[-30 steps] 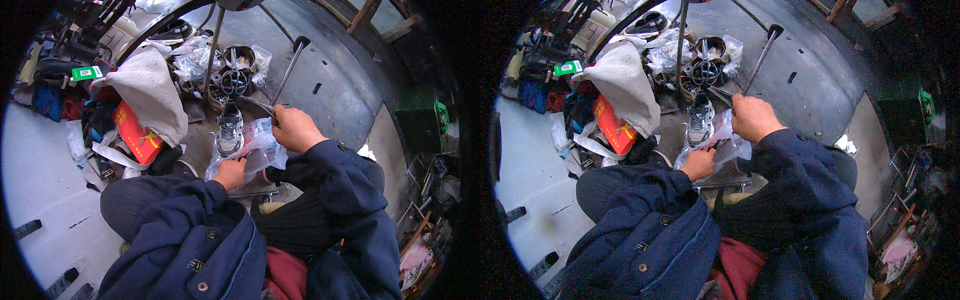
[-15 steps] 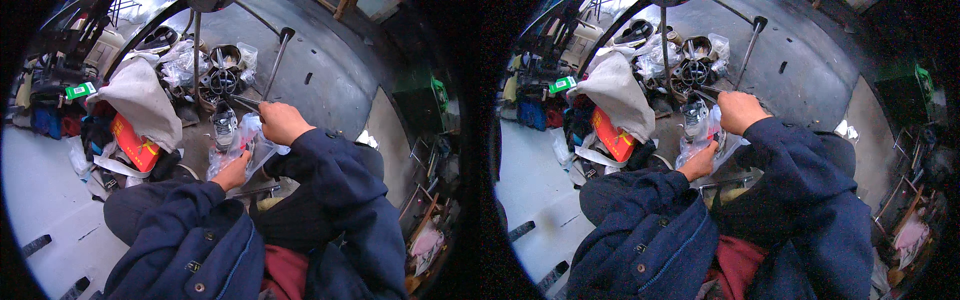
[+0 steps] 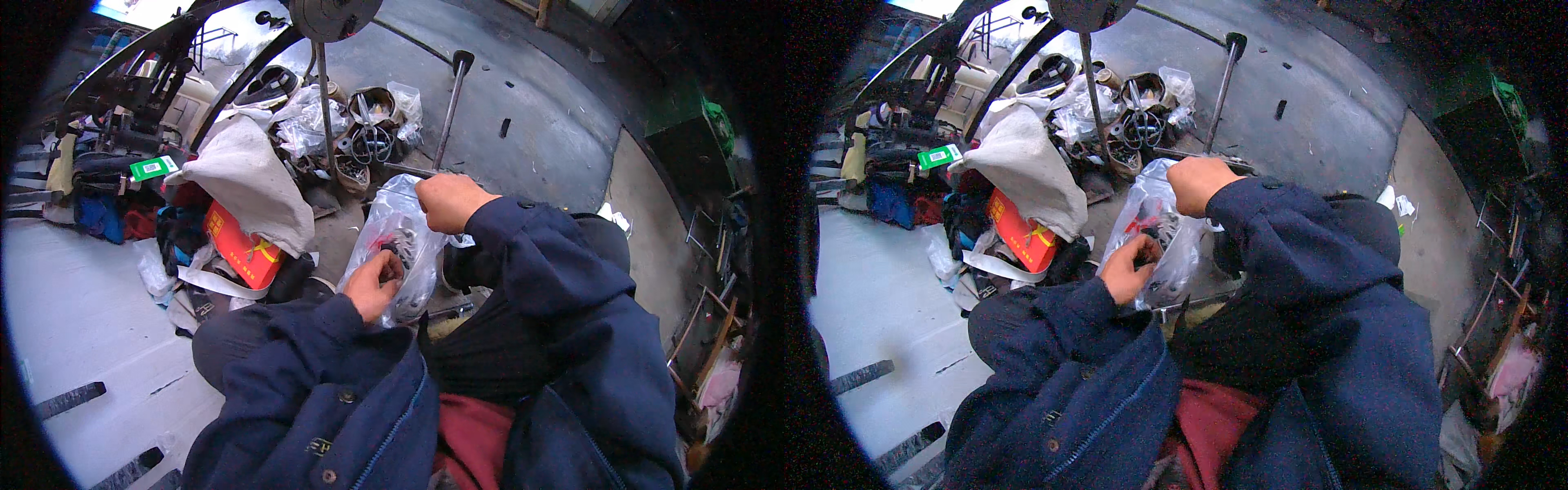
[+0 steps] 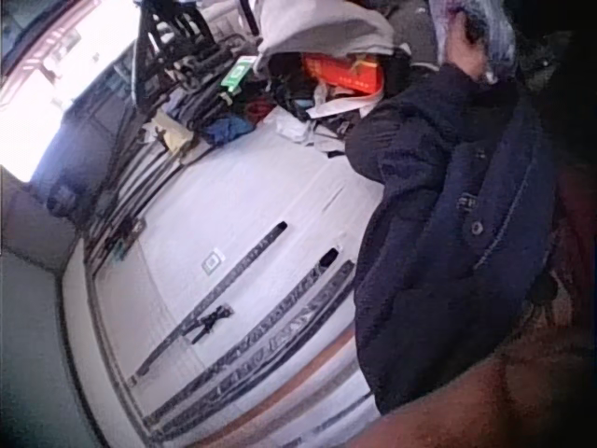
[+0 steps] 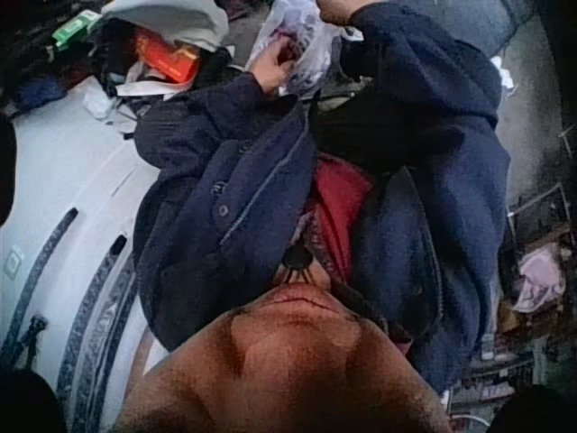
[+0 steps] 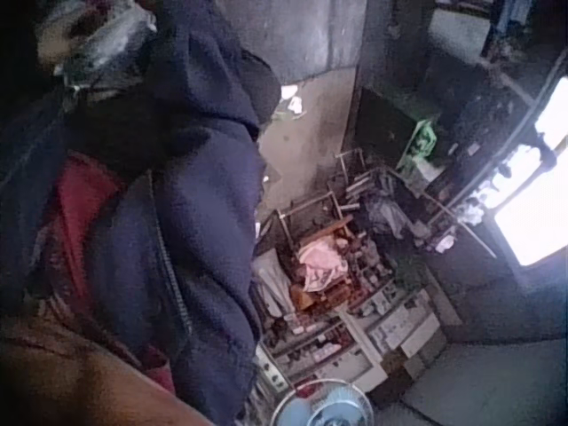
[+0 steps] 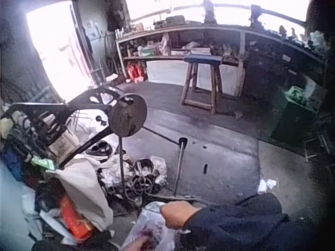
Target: The person sits on the floor in a cluttered workshop and uses a flat metal tool to scrape and clean the sole and edges of a sneaker. They repeatedly reposition the shoe and the tool to work different areas of the sole and upper.
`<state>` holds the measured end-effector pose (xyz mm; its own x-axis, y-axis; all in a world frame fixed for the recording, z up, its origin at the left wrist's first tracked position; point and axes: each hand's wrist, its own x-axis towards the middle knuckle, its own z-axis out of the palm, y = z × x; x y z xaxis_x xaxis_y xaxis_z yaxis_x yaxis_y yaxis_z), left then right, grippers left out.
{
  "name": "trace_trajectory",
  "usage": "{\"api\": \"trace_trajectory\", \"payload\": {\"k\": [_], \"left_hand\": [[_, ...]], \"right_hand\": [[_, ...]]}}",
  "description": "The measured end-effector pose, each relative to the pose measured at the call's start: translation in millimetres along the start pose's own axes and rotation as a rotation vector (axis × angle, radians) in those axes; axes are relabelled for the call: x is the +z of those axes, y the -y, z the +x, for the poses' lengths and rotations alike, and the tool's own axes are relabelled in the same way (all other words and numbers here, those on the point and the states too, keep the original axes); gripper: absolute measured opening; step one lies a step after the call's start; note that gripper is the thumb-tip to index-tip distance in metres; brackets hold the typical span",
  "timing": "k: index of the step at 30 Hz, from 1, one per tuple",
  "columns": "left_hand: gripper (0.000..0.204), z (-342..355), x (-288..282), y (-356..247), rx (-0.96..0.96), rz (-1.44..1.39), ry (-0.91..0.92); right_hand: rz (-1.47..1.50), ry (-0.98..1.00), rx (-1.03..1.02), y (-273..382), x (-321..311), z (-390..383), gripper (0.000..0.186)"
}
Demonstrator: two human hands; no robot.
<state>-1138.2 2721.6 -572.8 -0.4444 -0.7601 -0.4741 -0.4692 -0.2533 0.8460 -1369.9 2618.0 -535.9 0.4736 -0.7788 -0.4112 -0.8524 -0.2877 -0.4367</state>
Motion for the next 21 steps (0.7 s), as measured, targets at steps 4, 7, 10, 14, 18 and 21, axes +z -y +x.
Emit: {"api": "trace_trajectory", "payload": {"k": [4,7,10,14,18,21], "left_hand": [[0.021,-29.7,-11.6,-20.4,0.119,0.039,-0.202],[0.016,-37.9,-28.8,-28.1,0.184,-0.207,-0.455],[0.017,-36.3,-49.0,-36.6,0.295,-0.547,-0.667],[0.018,-39.5,-68.5,-51.3,0.376,-0.933,-0.71],[0.033,-40.6,-74.6,-44.1,0.454,-1.058,-0.648],[0.044,-40.8,-78.1,-25.5,0.507,-0.166,-0.774]], "right_hand": [[0.018,-0.073,0.04,3.3,-8.2,-1.2,0.024],[0.291,-0.351,0.03,9.7,-17.8,-2.6,0.037],[0.577,-0.611,0.067,12.5,-31.5,5.2,0.053],[0.86,-0.468,0.128,19.0,-34.9,12.6,0.056],[1.114,-0.037,0.085,44.9,-14.0,9.3,0.045],[1.187,0.082,0.008,58.4,-4.4,10.2,0.033]]}}
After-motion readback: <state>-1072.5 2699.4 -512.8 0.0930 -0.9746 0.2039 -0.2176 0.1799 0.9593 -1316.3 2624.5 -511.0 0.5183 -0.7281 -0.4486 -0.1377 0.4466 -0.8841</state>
